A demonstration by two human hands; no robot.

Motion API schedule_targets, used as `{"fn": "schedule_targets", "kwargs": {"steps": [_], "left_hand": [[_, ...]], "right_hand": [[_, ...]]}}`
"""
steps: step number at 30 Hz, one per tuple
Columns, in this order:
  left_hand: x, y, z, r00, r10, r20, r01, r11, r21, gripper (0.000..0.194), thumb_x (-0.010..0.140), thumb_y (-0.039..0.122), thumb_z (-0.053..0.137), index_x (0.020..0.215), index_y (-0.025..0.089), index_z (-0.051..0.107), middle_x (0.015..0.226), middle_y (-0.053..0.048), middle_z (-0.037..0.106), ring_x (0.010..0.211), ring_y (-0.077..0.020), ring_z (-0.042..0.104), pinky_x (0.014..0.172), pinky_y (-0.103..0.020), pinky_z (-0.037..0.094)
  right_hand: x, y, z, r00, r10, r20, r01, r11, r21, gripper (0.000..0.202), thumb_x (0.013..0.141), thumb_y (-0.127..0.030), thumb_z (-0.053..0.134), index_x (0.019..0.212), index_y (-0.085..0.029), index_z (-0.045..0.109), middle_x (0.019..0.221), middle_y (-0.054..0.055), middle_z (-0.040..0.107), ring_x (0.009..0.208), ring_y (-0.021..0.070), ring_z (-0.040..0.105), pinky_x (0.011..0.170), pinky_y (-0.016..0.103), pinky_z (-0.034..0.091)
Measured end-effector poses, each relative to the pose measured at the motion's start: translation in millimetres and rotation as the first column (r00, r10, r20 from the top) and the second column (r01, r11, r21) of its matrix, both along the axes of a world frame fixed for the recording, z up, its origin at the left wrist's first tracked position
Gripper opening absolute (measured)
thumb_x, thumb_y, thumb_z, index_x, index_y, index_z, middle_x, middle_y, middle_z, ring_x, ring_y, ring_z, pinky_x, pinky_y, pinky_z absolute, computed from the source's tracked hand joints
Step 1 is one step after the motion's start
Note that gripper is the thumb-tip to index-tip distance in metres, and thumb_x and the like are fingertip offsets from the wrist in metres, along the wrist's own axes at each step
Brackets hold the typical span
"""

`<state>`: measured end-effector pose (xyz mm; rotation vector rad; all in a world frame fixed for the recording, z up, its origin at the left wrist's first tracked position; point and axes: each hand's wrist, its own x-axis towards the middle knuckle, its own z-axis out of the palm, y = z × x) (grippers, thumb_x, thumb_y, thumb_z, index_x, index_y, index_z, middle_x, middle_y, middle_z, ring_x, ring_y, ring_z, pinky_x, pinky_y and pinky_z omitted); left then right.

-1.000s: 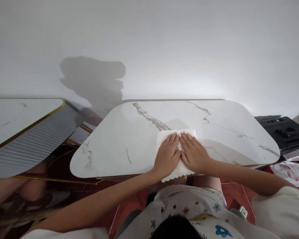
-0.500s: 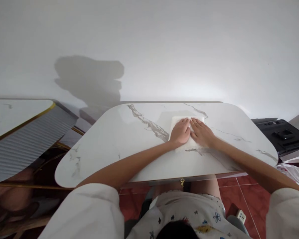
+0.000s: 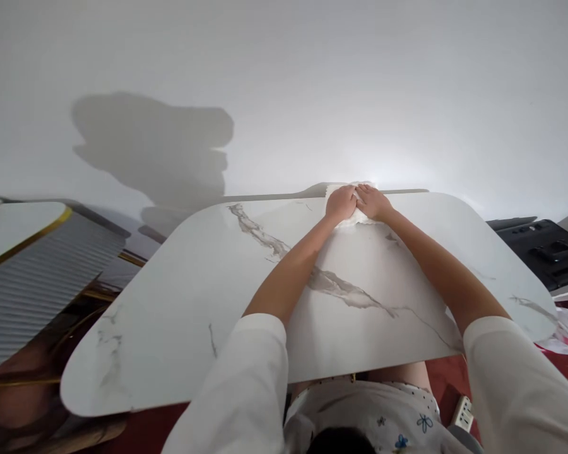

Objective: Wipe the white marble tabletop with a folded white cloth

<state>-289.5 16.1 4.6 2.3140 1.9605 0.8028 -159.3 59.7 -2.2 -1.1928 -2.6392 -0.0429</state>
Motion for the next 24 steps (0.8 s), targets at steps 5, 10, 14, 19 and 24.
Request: {"fn": "schedule_targets", "kwargs": {"steps": [5, 10, 14, 19, 24], "left_hand": [[-1.6, 7.3, 0.3, 0.998, 0.057, 0.027, -0.057, 0.998, -0.016, 0.039, 0.088, 0.011, 0.031, 0.113, 0.019, 0.061, 0.116, -0.007, 0.065, 0.110, -0.0216, 0.057, 0.096, -0.033, 0.041], [-0.6, 8.2, -2.0, 0.998, 0.059, 0.015, -0.058, 0.998, -0.002, 0.040, 0.089, 0.012, 0.031, 0.117, 0.019, 0.059, 0.119, -0.006, 0.064, 0.112, -0.0212, 0.056, 0.098, -0.033, 0.040], [1.8, 1.5, -2.5, 0.999, 0.037, -0.009, -0.037, 0.999, 0.004, 0.041, 0.089, 0.012, 0.031, 0.119, 0.016, 0.058, 0.123, -0.009, 0.062, 0.117, -0.0214, 0.053, 0.103, -0.034, 0.037], [5.6, -32.1, -4.6, 0.999, -0.027, -0.039, 0.029, 0.999, 0.032, 0.043, 0.090, 0.012, 0.031, 0.128, 0.012, 0.052, 0.136, -0.011, 0.053, 0.128, -0.0208, 0.045, 0.109, -0.035, 0.032], [12.0, -87.9, -7.9, 0.997, -0.046, -0.054, 0.048, 0.999, 0.026, 0.046, 0.090, 0.015, 0.032, 0.132, 0.008, 0.048, 0.140, -0.014, 0.049, 0.132, -0.0230, 0.041, 0.112, -0.038, 0.030]], "right_hand": [[-6.9, 8.7, -3.1, 0.999, -0.020, -0.033, 0.020, 1.000, 0.007, 0.054, 0.093, -0.026, 0.028, 0.140, -0.003, 0.041, 0.147, 0.016, 0.041, 0.136, 0.0263, 0.033, 0.112, 0.039, 0.024], [-5.6, 3.3, -1.2, 0.998, -0.046, -0.034, 0.046, 0.999, 0.005, 0.056, 0.092, -0.027, 0.027, 0.142, -0.003, 0.038, 0.149, 0.015, 0.037, 0.138, 0.0271, 0.030, 0.113, 0.040, 0.022], [-3.4, -10.2, 1.3, 0.996, -0.094, -0.006, 0.094, 0.995, -0.013, 0.058, 0.093, -0.028, 0.025, 0.145, -0.001, 0.032, 0.152, 0.016, 0.031, 0.140, 0.0289, 0.025, 0.113, 0.044, 0.022], [3.5, -47.1, -0.3, 0.994, -0.109, 0.024, 0.109, 0.994, -0.010, 0.059, 0.094, -0.028, 0.024, 0.146, -0.002, 0.028, 0.154, 0.016, 0.026, 0.142, 0.0293, 0.022, 0.113, 0.047, 0.022], [16.4, -105.9, 2.1, 0.998, -0.064, 0.011, 0.064, 0.998, -0.016, 0.060, 0.094, -0.030, 0.026, 0.145, -0.001, 0.030, 0.153, 0.017, 0.028, 0.142, 0.0285, 0.023, 0.115, 0.044, 0.021]]}}
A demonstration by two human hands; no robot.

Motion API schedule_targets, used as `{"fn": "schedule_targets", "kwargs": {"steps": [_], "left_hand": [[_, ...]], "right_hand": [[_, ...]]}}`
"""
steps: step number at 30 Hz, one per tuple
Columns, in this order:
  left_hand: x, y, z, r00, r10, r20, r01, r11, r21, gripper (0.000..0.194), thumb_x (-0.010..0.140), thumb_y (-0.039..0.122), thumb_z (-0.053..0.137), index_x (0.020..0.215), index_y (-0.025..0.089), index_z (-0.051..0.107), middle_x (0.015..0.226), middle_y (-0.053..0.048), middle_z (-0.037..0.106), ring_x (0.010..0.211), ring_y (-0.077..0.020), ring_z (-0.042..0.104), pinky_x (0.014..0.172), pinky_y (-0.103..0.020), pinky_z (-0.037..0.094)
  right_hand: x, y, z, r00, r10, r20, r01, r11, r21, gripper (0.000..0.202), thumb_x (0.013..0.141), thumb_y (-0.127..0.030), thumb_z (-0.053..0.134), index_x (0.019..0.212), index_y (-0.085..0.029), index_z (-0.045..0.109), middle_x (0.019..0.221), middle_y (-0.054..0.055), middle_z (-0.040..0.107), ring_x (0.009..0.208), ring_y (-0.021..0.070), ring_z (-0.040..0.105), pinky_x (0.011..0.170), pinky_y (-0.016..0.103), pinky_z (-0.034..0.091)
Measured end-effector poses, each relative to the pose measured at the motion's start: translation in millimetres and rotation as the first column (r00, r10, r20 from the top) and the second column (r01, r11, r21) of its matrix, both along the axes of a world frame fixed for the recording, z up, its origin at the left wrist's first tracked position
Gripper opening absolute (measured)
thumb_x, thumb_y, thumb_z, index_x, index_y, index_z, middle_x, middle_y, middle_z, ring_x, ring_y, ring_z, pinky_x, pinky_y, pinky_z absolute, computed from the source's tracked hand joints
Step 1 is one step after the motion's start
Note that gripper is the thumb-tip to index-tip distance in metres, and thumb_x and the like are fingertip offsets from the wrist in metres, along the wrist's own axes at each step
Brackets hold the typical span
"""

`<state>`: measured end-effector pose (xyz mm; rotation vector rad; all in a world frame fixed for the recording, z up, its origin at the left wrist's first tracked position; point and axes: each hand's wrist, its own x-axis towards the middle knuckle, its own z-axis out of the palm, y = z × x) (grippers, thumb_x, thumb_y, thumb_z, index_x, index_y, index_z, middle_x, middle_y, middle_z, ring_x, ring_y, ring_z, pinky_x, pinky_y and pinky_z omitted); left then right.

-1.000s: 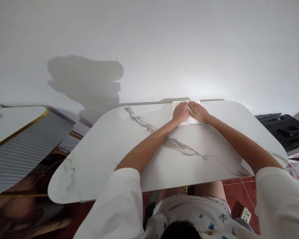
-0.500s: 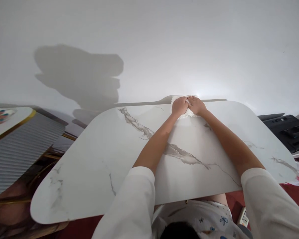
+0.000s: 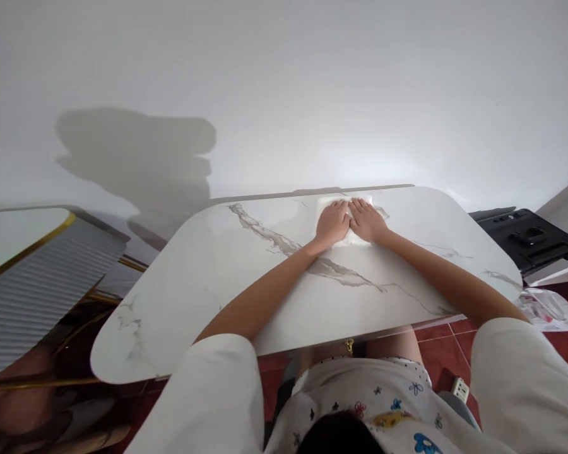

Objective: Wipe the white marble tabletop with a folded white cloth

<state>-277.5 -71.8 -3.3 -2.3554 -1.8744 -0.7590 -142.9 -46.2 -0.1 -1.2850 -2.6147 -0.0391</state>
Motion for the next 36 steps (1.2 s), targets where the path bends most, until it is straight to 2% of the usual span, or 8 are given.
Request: {"fn": "schedule_targets", "kwargs": {"steps": [7, 11, 16, 22, 25, 29, 33, 36], "left_hand": [[14.0, -99.5, -0.8, 0.995, -0.033, 0.095, 0.041, 0.995, -0.091, 0.051, 0.087, 0.015, 0.035, 0.137, 0.008, 0.045, 0.144, -0.014, 0.044, 0.137, -0.0257, 0.035, 0.115, -0.043, 0.027], [20.4, -153.7, 0.2, 0.972, -0.077, 0.223, 0.123, 0.972, -0.200, 0.061, 0.080, 0.015, 0.042, 0.141, 0.018, 0.043, 0.149, -0.007, 0.038, 0.140, -0.0255, 0.030, 0.116, -0.047, 0.026], [44.3, -184.6, 2.8, 0.938, -0.061, 0.342, 0.194, 0.909, -0.368, 0.067, 0.079, 0.021, 0.045, 0.145, 0.025, 0.036, 0.153, -0.001, 0.025, 0.144, -0.0231, 0.020, 0.118, -0.043, 0.023], [87.6, -159.9, 7.6, 0.912, -0.092, 0.399, 0.267, 0.872, -0.410, 0.068, 0.079, 0.026, 0.045, 0.146, 0.028, 0.033, 0.154, 0.002, 0.023, 0.144, -0.0234, 0.016, 0.117, -0.046, 0.022], [101.5, -136.1, 9.8, 0.929, -0.079, 0.363, 0.231, 0.888, -0.398, 0.063, 0.080, 0.024, 0.041, 0.143, 0.023, 0.038, 0.153, -0.001, 0.028, 0.144, -0.0232, 0.019, 0.117, -0.044, 0.023], [103.8, -98.6, 10.4, 0.950, -0.062, 0.306, 0.161, 0.938, -0.309, 0.055, 0.083, 0.020, 0.036, 0.137, 0.016, 0.046, 0.149, -0.005, 0.039, 0.141, -0.0221, 0.029, 0.116, -0.040, 0.026], [92.5, -51.9, 9.0, 0.948, -0.038, 0.314, 0.113, 0.968, -0.223, 0.050, 0.082, 0.015, 0.036, 0.128, 0.020, 0.054, 0.141, -0.004, 0.050, 0.134, -0.0219, 0.041, 0.111, -0.038, 0.035], [80.7, -12.2, 8.5, 0.938, 0.022, 0.346, 0.058, 0.974, -0.219, 0.046, 0.082, 0.013, 0.037, 0.122, 0.022, 0.058, 0.138, -0.002, 0.053, 0.130, -0.0198, 0.045, 0.109, -0.034, 0.036]], "right_hand": [[25.0, -104.1, 0.0, 0.999, 0.049, -0.014, -0.049, 0.998, 0.045, 0.059, 0.092, -0.030, 0.030, 0.143, 0.000, 0.035, 0.150, 0.018, 0.033, 0.140, 0.0292, 0.028, 0.114, 0.044, 0.026], [45.6, -158.9, -4.4, 0.994, 0.095, -0.058, -0.090, 0.992, 0.085, 0.058, 0.092, -0.031, 0.031, 0.143, -0.003, 0.036, 0.150, 0.017, 0.034, 0.140, 0.0275, 0.028, 0.114, 0.047, 0.029], [83.8, -187.3, -7.3, 0.988, 0.138, -0.064, -0.130, 0.986, 0.107, 0.059, 0.093, -0.033, 0.032, 0.147, -0.008, 0.031, 0.151, 0.015, 0.031, 0.141, 0.0246, 0.025, 0.112, 0.047, 0.034], [127.4, -172.8, -7.6, 0.993, 0.112, -0.044, -0.108, 0.989, 0.099, 0.060, 0.095, -0.036, 0.031, 0.150, -0.015, 0.023, 0.152, 0.012, 0.028, 0.142, 0.0248, 0.024, 0.110, 0.050, 0.035], [133.3, -153.7, -7.3, 0.999, 0.053, -0.011, -0.051, 0.993, 0.103, 0.058, 0.095, -0.035, 0.029, 0.148, -0.009, 0.028, 0.151, 0.015, 0.032, 0.141, 0.0266, 0.027, 0.111, 0.049, 0.034], [128.7, -107.5, -4.7, 0.995, 0.083, 0.052, -0.087, 0.993, 0.083, 0.058, 0.095, -0.034, 0.028, 0.145, -0.006, 0.033, 0.150, 0.016, 0.034, 0.140, 0.0279, 0.027, 0.112, 0.048, 0.030], [114.0, -47.4, 4.4, 0.982, 0.158, 0.100, -0.157, 0.988, -0.017, 0.061, 0.094, -0.036, 0.027, 0.145, -0.004, 0.032, 0.151, 0.016, 0.031, 0.141, 0.0287, 0.026, 0.113, 0.049, 0.027], [94.2, -7.9, 12.6, 0.992, 0.065, 0.108, -0.054, 0.993, -0.105, 0.059, 0.091, -0.034, 0.032, 0.144, -0.009, 0.035, 0.150, 0.013, 0.035, 0.139, 0.0285, 0.031, 0.109, 0.046, 0.034]]}}
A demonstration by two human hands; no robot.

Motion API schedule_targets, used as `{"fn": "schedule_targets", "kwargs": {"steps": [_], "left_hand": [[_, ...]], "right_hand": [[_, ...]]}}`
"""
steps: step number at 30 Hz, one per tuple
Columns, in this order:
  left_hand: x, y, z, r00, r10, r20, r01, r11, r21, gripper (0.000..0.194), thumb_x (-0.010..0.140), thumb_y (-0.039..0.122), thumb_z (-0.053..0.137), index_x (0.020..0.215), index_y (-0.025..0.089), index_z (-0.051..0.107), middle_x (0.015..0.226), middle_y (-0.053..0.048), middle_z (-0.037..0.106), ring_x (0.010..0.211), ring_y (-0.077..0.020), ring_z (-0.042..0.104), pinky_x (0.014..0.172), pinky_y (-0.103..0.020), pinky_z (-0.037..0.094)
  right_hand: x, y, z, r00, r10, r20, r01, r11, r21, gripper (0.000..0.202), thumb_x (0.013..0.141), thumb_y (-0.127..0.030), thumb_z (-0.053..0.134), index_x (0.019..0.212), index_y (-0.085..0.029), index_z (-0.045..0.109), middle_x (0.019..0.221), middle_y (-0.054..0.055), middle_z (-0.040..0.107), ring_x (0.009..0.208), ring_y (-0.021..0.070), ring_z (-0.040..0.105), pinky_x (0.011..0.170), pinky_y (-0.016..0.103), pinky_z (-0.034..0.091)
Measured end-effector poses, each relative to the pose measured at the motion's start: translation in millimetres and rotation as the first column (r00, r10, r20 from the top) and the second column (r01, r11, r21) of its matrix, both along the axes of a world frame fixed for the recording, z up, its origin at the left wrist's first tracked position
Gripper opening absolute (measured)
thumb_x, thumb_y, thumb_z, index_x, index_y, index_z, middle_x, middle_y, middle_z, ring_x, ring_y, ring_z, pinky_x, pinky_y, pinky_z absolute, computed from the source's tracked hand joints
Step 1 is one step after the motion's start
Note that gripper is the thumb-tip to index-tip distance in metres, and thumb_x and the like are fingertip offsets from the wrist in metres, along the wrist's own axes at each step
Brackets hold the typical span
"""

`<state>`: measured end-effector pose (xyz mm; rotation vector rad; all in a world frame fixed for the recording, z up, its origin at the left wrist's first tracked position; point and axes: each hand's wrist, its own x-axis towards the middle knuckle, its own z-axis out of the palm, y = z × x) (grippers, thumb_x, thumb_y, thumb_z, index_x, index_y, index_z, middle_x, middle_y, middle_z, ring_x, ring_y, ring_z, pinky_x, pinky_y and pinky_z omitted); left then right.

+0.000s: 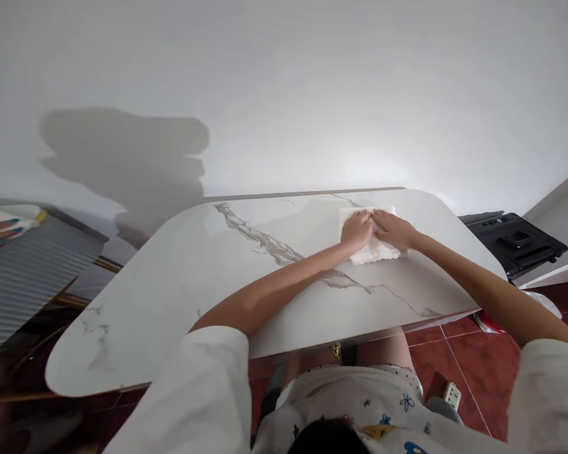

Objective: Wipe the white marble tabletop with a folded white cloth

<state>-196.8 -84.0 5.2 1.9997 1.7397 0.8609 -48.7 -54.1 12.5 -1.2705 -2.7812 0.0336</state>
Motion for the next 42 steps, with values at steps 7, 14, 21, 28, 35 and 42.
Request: {"fn": "schedule_targets", "kwargs": {"steps": [7, 14, 21, 28, 35, 42], "left_hand": [[-26.8, 79.7, -3.1, 0.997, 0.055, -0.052, -0.045, 0.983, 0.175, 0.039, 0.089, 0.013, 0.033, 0.115, 0.019, 0.061, 0.125, -0.005, 0.063, 0.119, -0.0188, 0.054, 0.104, -0.031, 0.039], [-42.3, 127.6, -2.7, 0.988, 0.078, -0.131, -0.053, 0.981, 0.184, 0.040, 0.086, 0.012, 0.034, 0.112, 0.019, 0.064, 0.117, -0.008, 0.066, 0.108, -0.0235, 0.059, 0.095, -0.035, 0.044], [-44.0, 131.5, -3.1, 0.987, 0.078, -0.138, -0.050, 0.979, 0.196, 0.041, 0.087, 0.014, 0.033, 0.113, 0.020, 0.064, 0.117, -0.006, 0.066, 0.107, -0.0232, 0.059, 0.095, -0.035, 0.043], [-38.0, 110.0, -3.8, 0.974, 0.085, -0.212, -0.035, 0.973, 0.229, 0.036, 0.087, 0.012, 0.033, 0.110, 0.017, 0.061, 0.114, -0.009, 0.065, 0.110, -0.0236, 0.056, 0.098, -0.035, 0.040], [-34.3, 60.7, -3.4, 0.979, 0.015, -0.203, 0.031, 0.975, 0.222, 0.038, 0.086, 0.010, 0.033, 0.112, 0.016, 0.060, 0.121, -0.009, 0.062, 0.116, -0.0226, 0.052, 0.103, -0.035, 0.037], [-26.7, -20.8, -8.1, 0.975, 0.034, -0.221, 0.008, 0.983, 0.183, 0.047, 0.085, 0.010, 0.032, 0.127, 0.009, 0.052, 0.137, -0.012, 0.052, 0.130, -0.0227, 0.043, 0.111, -0.036, 0.031]], "right_hand": [[-46.9, 72.5, -7.2, 0.992, -0.084, -0.089, 0.094, 0.989, 0.115, 0.056, 0.094, -0.030, 0.023, 0.142, -0.002, 0.036, 0.148, 0.017, 0.038, 0.138, 0.0283, 0.031, 0.112, 0.043, 0.027], [-64.6, 130.7, -14.5, 0.988, -0.095, -0.120, 0.112, 0.984, 0.137, 0.053, 0.094, -0.028, 0.023, 0.138, -0.005, 0.041, 0.146, 0.016, 0.042, 0.135, 0.0279, 0.036, 0.110, 0.042, 0.028], [-67.7, 131.1, -11.4, 0.988, -0.118, -0.102, 0.133, 0.978, 0.158, 0.052, 0.094, -0.025, 0.022, 0.137, -0.005, 0.043, 0.146, 0.015, 0.042, 0.135, 0.0269, 0.036, 0.111, 0.040, 0.027], [-63.9, 104.7, -9.7, 0.984, -0.139, -0.109, 0.155, 0.976, 0.153, 0.055, 0.095, -0.025, 0.023, 0.142, -0.001, 0.036, 0.150, 0.016, 0.036, 0.139, 0.0266, 0.030, 0.113, 0.039, 0.023], [-58.5, 50.2, -8.8, 0.987, -0.141, -0.083, 0.151, 0.980, 0.131, 0.057, 0.095, -0.025, 0.022, 0.143, 0.002, 0.033, 0.151, 0.018, 0.032, 0.140, 0.0288, 0.027, 0.113, 0.042, 0.022], [-45.9, -29.7, -8.2, 0.994, -0.072, -0.081, 0.082, 0.989, 0.126, 0.058, 0.094, -0.026, 0.025, 0.143, 0.001, 0.033, 0.151, 0.019, 0.032, 0.140, 0.0289, 0.027, 0.114, 0.044, 0.024]]}}
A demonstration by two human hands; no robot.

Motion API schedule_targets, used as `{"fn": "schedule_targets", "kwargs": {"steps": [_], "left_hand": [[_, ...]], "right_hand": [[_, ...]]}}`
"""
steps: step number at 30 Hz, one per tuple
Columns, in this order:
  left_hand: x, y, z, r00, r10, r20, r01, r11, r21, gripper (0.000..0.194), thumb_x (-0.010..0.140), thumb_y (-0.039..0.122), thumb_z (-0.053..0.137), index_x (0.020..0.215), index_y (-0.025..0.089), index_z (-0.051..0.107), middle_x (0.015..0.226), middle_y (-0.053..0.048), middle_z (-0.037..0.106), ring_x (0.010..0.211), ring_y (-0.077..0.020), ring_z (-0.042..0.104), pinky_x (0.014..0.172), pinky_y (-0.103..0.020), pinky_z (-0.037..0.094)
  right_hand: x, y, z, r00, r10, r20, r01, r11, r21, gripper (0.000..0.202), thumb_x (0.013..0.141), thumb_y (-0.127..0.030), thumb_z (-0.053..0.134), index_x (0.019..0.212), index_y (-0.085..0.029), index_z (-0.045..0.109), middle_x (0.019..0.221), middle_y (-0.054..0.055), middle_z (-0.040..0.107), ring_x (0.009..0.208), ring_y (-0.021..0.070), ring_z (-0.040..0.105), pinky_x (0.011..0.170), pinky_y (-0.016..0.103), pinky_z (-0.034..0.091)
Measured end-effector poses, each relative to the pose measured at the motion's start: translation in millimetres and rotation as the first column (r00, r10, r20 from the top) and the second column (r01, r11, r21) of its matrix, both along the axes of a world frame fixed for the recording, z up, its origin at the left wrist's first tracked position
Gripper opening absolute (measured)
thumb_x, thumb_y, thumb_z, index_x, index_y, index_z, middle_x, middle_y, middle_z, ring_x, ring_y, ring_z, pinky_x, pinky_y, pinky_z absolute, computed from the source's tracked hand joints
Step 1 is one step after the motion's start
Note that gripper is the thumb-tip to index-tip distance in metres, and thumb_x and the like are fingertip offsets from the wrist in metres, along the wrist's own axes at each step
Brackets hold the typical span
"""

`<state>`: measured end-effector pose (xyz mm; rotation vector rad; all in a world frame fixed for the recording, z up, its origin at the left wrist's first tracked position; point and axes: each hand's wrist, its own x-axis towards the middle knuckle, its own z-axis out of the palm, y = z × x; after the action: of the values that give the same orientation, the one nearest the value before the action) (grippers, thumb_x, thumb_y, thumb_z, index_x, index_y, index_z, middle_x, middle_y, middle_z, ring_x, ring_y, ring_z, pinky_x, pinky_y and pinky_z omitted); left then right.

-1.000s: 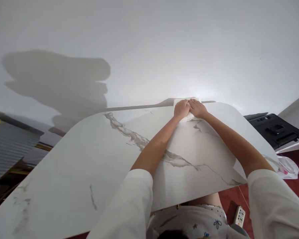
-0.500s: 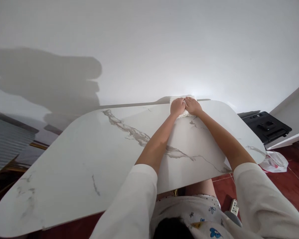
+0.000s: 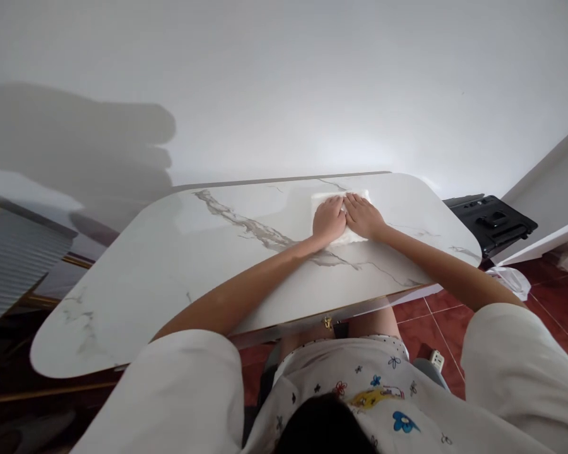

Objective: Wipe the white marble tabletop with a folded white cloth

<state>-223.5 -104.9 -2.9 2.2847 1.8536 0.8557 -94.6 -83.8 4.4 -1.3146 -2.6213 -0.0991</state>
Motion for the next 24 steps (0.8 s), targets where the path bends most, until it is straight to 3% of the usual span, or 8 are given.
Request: {"fn": "schedule_targets", "kwargs": {"steps": [6, 13, 18, 24], "left_hand": [[4.5, -72.5, -6.9, 0.999, -0.012, 0.035, 0.015, 0.997, -0.076, 0.053, 0.086, 0.016, 0.031, 0.137, 0.009, 0.043, 0.147, -0.014, 0.040, 0.139, -0.0258, 0.032, 0.115, -0.044, 0.026], [11.7, -125.3, -8.3, 0.980, -0.022, 0.197, 0.051, 0.988, -0.147, 0.056, 0.082, 0.019, 0.036, 0.138, 0.013, 0.044, 0.148, -0.010, 0.040, 0.139, -0.0255, 0.032, 0.117, -0.046, 0.023], [36.0, -137.6, -1.5, 0.946, 0.031, 0.324, 0.040, 0.976, -0.212, 0.056, 0.082, 0.020, 0.037, 0.137, 0.019, 0.045, 0.148, -0.005, 0.041, 0.140, -0.0240, 0.031, 0.117, -0.045, 0.023], [70.7, -125.7, 7.4, 0.947, -0.024, 0.320, 0.108, 0.963, -0.247, 0.057, 0.082, 0.019, 0.035, 0.139, 0.015, 0.043, 0.150, -0.006, 0.037, 0.141, -0.0213, 0.028, 0.119, -0.039, 0.021]], "right_hand": [[12.4, -72.5, 1.3, 0.996, 0.087, 0.006, -0.087, 0.995, 0.040, 0.059, 0.093, -0.028, 0.030, 0.141, 0.004, 0.036, 0.149, 0.021, 0.034, 0.139, 0.0295, 0.029, 0.114, 0.042, 0.025], [30.0, -123.0, -3.1, 0.984, 0.175, -0.044, -0.172, 0.983, 0.067, 0.059, 0.095, -0.033, 0.025, 0.141, 0.003, 0.036, 0.149, 0.022, 0.034, 0.140, 0.0295, 0.028, 0.113, 0.046, 0.028], [55.0, -132.9, -3.9, 0.978, 0.199, -0.063, -0.196, 0.979, 0.053, 0.058, 0.096, -0.034, 0.025, 0.146, -0.005, 0.031, 0.151, 0.017, 0.032, 0.142, 0.0275, 0.025, 0.113, 0.049, 0.030], [87.4, -123.4, 2.5, 0.993, 0.115, -0.020, -0.114, 0.993, 0.030, 0.058, 0.096, -0.035, 0.026, 0.146, -0.006, 0.032, 0.151, 0.015, 0.034, 0.141, 0.0257, 0.026, 0.113, 0.046, 0.030]]}}
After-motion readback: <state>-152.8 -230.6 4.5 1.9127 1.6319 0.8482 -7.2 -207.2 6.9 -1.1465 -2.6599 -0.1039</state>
